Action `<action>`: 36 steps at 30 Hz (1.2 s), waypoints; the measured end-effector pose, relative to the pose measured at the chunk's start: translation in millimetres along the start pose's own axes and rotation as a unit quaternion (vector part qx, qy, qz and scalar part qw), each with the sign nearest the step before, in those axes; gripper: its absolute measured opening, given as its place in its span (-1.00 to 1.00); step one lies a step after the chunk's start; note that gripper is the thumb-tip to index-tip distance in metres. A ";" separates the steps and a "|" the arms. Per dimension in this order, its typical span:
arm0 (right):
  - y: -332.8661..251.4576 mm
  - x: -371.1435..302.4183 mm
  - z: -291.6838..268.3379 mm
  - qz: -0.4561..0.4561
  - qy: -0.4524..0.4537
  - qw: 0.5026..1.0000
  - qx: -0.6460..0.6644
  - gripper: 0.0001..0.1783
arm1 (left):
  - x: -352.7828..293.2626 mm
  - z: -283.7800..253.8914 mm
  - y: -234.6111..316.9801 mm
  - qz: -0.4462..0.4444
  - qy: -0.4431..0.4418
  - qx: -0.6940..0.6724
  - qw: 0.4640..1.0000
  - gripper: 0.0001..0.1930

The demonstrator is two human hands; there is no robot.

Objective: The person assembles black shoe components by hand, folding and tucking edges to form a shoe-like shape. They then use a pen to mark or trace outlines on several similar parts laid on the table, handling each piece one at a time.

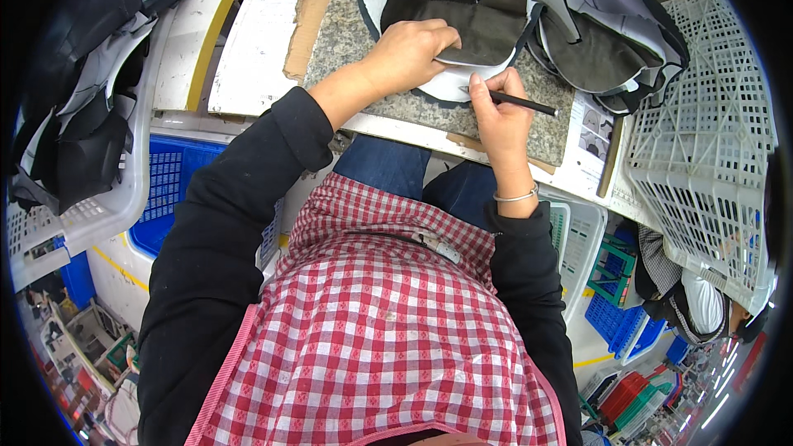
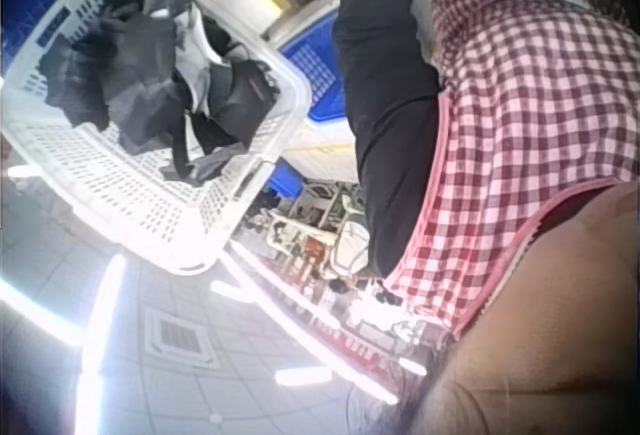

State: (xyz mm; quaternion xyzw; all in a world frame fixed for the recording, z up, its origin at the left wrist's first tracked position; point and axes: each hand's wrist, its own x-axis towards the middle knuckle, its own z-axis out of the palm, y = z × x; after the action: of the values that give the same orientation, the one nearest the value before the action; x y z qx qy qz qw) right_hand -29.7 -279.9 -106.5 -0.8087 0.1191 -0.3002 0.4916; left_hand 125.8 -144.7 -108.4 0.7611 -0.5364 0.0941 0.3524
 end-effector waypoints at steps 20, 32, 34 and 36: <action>7.8 -6.7 -21.5 0.008 0.020 0.993 0.115 -0.72 | 42.7 -49.3 39.7 0.102 0.070 -0.025 0.992 -0.41; 9.5 -16.2 -27.4 -0.007 -0.060 0.986 0.155 -0.67 | 181.1 -117.4 42.2 -0.037 0.132 0.263 0.955 -0.82; 9.5 -16.0 -28.3 0.007 -0.086 0.983 0.164 -0.67 | 219.7 -142.0 69.6 0.037 0.246 0.243 0.938 -0.81; 9.5 -15.5 -28.3 0.034 -0.101 0.975 0.193 -0.69 | 255.0 -151.3 99.9 0.055 0.286 0.225 0.930 -0.74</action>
State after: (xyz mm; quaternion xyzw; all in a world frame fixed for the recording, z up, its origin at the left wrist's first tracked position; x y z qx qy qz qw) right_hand -58.1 -297.5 -111.0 -0.7204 0.0361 -0.2176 0.6575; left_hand 176.9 -257.2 179.0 0.7309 -0.4184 0.4449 0.3046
